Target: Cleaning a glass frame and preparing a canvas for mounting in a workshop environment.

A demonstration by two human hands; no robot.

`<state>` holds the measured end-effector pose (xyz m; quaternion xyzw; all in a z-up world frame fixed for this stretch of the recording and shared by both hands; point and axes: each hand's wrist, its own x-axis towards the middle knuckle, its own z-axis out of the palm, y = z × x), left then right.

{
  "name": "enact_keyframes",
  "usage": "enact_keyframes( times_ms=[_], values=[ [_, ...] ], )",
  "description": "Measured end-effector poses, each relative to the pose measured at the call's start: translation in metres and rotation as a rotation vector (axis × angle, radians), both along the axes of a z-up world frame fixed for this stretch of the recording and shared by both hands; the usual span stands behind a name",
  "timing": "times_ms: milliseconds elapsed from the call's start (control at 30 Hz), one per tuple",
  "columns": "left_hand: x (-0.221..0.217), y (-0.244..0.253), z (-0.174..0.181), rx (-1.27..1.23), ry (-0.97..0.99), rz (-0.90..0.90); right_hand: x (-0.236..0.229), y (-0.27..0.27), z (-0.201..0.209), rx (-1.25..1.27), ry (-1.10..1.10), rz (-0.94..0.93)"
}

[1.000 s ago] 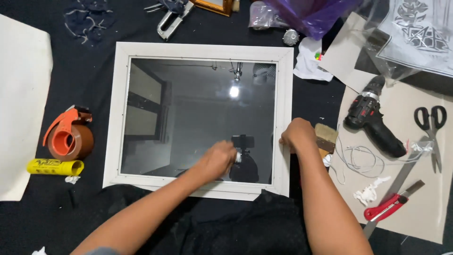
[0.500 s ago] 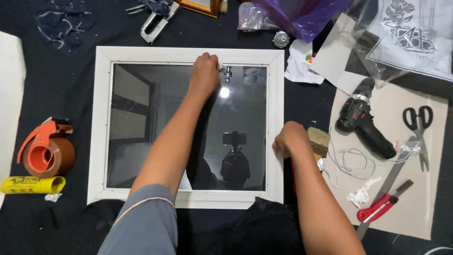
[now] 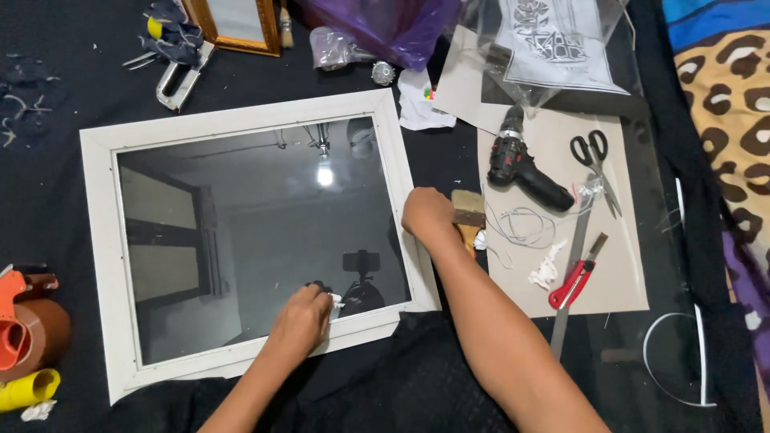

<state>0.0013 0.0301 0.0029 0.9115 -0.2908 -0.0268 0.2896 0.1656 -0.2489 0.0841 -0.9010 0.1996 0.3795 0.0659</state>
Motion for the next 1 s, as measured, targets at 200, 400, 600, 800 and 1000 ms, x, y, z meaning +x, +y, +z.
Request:
enact_keyframes(
  times_ms=[200,400,600,800,1000],
  values=[
    [0.001,0.027,0.075,0.161,0.535,0.035,-0.083,0.096,0.085,0.542,-0.242,0.454],
    [0.024,0.129,0.105,-0.010,0.221,0.337,-0.148,0.123,-0.011,0.471,-0.376,0.781],
    [0.038,0.254,0.051,-0.162,0.004,0.933,-0.130,0.092,-0.047,0.419,-0.821,1.222],
    [0.061,0.273,0.052,-0.013,0.226,1.112,0.025,0.086,-0.111,0.179,-1.132,1.085],
    [0.071,0.264,0.039,0.014,0.315,1.100,0.152,0.094,-0.123,0.047,-1.253,0.812]
  ],
)
